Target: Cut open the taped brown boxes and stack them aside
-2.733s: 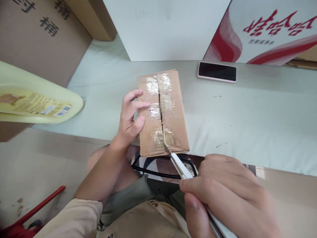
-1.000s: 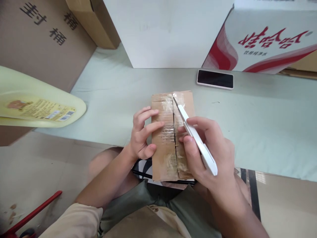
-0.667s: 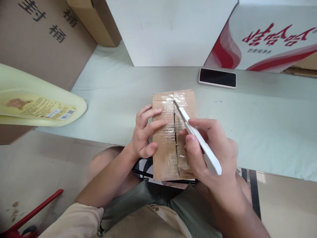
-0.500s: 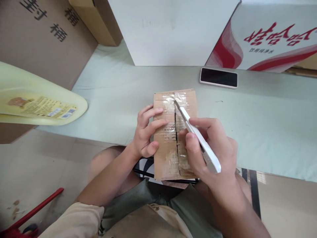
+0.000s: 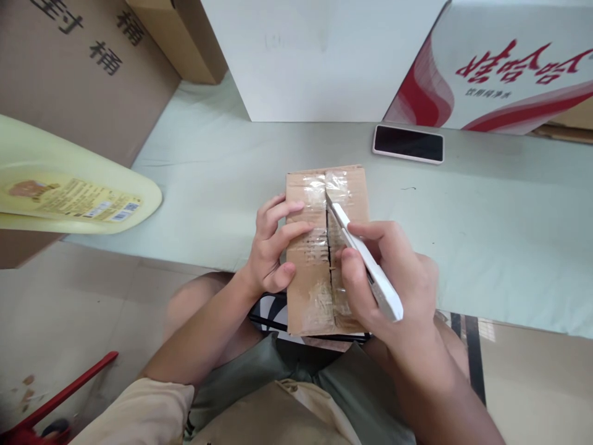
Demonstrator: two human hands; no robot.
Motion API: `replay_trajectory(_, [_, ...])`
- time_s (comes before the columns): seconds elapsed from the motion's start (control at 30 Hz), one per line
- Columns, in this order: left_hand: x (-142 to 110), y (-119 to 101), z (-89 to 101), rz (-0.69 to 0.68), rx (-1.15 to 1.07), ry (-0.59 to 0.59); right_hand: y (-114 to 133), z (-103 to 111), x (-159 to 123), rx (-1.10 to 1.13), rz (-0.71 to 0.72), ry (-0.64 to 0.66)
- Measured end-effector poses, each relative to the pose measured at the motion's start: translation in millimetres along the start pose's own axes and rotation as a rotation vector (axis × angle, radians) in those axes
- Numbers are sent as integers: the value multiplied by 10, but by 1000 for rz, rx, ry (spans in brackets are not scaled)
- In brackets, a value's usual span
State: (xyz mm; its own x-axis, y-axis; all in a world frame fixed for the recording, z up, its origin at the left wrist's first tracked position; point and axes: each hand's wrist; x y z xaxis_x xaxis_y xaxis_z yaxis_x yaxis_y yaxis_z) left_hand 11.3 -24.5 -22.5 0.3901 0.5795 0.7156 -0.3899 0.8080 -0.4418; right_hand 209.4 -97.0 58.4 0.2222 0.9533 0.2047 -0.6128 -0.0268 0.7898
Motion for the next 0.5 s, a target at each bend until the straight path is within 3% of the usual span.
replay_trajectory(0.33, [-12,22,-11,17,19,23,-78,10,-21,2,63,-5])
replay_trajectory(0.5, [10,16,-15,-11,17,-15,-117,140,-105,46,81,-31])
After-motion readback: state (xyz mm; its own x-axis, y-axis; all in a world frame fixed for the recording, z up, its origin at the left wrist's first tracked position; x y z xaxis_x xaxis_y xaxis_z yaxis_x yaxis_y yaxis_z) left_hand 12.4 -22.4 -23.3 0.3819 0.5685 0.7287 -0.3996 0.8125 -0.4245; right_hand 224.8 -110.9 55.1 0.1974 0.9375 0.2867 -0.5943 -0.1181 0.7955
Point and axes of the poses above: each hand's wrist, its own x-axis towards the middle knuckle, its own z-axis out of the back of the hand, y = z × x, and after that the axes turned 1 degree about -z, right-handed
